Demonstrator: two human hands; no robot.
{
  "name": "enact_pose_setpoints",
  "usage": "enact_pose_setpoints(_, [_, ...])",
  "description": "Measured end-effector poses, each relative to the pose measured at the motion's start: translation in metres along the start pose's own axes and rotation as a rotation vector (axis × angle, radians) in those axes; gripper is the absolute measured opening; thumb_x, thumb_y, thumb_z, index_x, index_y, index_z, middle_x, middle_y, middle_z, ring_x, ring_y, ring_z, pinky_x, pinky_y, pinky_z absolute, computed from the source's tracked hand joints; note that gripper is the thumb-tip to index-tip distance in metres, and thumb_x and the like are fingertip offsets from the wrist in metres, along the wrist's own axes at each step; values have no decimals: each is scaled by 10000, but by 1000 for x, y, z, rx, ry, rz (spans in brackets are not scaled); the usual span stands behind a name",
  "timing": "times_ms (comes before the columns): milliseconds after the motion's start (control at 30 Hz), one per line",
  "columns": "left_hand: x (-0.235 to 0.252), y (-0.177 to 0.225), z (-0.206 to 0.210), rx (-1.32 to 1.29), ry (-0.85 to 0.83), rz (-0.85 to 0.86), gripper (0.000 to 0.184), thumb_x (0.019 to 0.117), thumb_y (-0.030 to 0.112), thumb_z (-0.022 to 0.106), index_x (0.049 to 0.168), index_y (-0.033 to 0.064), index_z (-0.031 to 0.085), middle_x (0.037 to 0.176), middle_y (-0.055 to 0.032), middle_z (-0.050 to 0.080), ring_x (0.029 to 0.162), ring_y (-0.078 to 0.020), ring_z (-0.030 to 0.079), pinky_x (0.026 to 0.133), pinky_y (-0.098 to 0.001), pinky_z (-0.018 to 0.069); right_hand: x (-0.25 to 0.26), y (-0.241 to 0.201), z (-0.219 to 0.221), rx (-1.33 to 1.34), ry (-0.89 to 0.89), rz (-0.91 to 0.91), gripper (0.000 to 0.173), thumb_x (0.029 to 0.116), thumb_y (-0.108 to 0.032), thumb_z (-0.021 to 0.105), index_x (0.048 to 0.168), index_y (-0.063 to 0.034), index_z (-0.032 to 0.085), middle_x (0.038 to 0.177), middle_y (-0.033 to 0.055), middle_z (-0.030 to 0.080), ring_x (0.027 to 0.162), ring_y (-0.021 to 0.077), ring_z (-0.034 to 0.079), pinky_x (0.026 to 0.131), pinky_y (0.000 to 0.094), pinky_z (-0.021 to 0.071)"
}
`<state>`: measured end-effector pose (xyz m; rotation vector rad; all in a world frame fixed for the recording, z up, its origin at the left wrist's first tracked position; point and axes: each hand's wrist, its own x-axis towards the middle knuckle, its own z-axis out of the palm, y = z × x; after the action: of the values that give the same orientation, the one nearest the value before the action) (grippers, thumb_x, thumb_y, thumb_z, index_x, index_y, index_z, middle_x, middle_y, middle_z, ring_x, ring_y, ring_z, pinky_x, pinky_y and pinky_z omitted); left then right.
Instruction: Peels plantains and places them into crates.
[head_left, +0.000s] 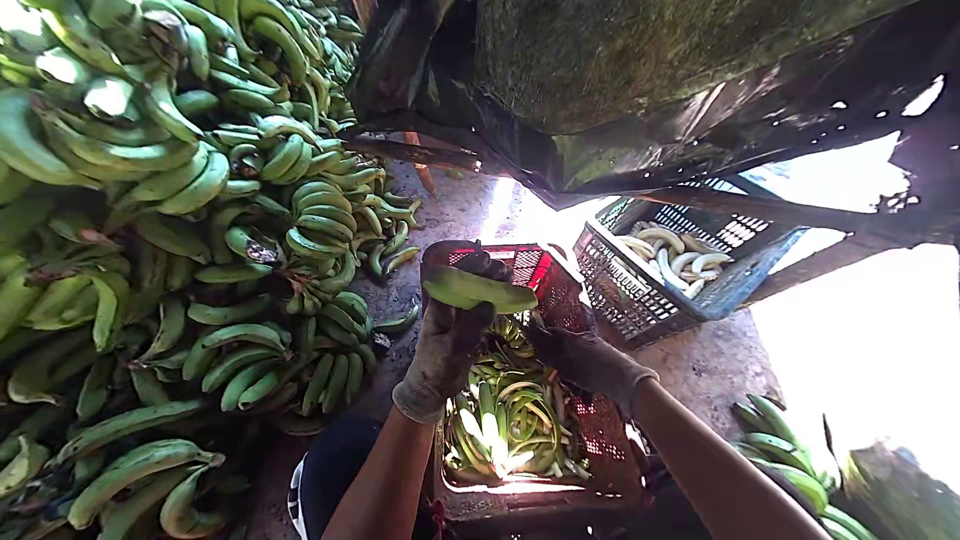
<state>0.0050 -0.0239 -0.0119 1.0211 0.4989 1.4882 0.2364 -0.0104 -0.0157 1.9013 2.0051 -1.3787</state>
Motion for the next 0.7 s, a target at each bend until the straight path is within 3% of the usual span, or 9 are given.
enact_pose_setpoints(67, [5, 5, -8, -71, -12, -105, 571, 949, 340, 681, 1461, 195, 472, 1269, -107, 652, 1117, -233, 661, 928, -390, 572, -6, -2, -5, 64, 61, -98, 549, 1045, -617, 392, 1434, -268, 560, 1043, 108, 695, 830, 243, 676, 769, 508, 556])
enact_pose_setpoints(133, [5, 7, -13, -106, 72, -211, 496, 998, 511, 553, 1408, 234, 522, 1152, -69, 686, 962, -177, 693, 779, -338, 606, -16, -6, -8, 122, 201, -335, 485, 1064, -536, 425, 1465, -294, 554, 1254, 2, 690, 1068, 116, 670, 944, 409, 550])
enact_pose_setpoints(200, [9, 0, -25, -101, 106, -251, 493, 1022, 595, 446, 1347, 244, 565, 1049, -40, 685, 832, -140, 681, 674, -302, 596, -17, -4, -3, 57, 325, -537, 467, 1051, -451, 511, 1494, -304, 532, 1326, 12, 668, 1193, 125, 637, 1039, 396, 523])
enact_pose_setpoints(300, [11, -6, -23, 42, 229, -316, 510, 1033, 603, 401, 1291, 207, 594, 944, -53, 688, 712, -136, 660, 577, -284, 566, -17, 0, 11, -162, 441, -679, 577, 937, -505, 635, 1494, -409, 518, 1147, 81, 694, 1016, 210, 674, 853, 454, 577])
enact_pose_setpoints(367, [5, -6, -18, 187, 253, -335, 514, 1043, 586, 383, 1346, 217, 573, 1007, -52, 695, 789, -139, 664, 643, -296, 566, -12, 0, 16, -239, 518, -774, 558, 924, -510, 627, 1468, -416, 547, 1078, 83, 701, 941, 215, 684, 783, 456, 585])
enact_pose_setpoints(433, [-1, -4, -10, 219, 209, -345, 510, 1041, 584, 399, 1326, 202, 582, 980, -43, 692, 789, -125, 666, 659, -283, 574, -9, -2, 10, -283, 576, -774, 506, 933, -489, 617, 1431, -407, 585, 1109, 66, 710, 994, 230, 684, 824, 482, 574])
enact_pose_setpoints(533, [-4, -3, -1, 170, 119, -376, 425, 1082, 456, 391, 1273, 148, 613, 935, -48, 682, 766, -119, 664, 646, -271, 579, 1, -2, -10, -290, 756, -668, 364, 895, -391, 683, 1195, -193, 743, 1125, 144, 711, 1002, 341, 696, 801, 575, 574])
enact_pose_setpoints(633, [-3, -7, 0, 79, 33, -450, 395, 1082, 426, 405, 1244, 137, 621, 916, -59, 690, 742, -118, 672, 626, -261, 585, 2, -2, -26, -260, 726, -487, 622, 934, -461, 619, 1527, -318, 495, 1190, 146, 667, 1045, 338, 660, 822, 574, 547])
enact_pose_setpoints(700, [-7, -1, 0, 116, -47, -540, 419, 1066, 448, 447, 1294, 129, 596, 918, -83, 686, 723, -146, 666, 623, -288, 582, 7, 1, -30, -189, 698, -386, 612, 981, -452, 606, 1559, -361, 428, 1198, 139, 672, 1035, 343, 673, 828, 606, 549])
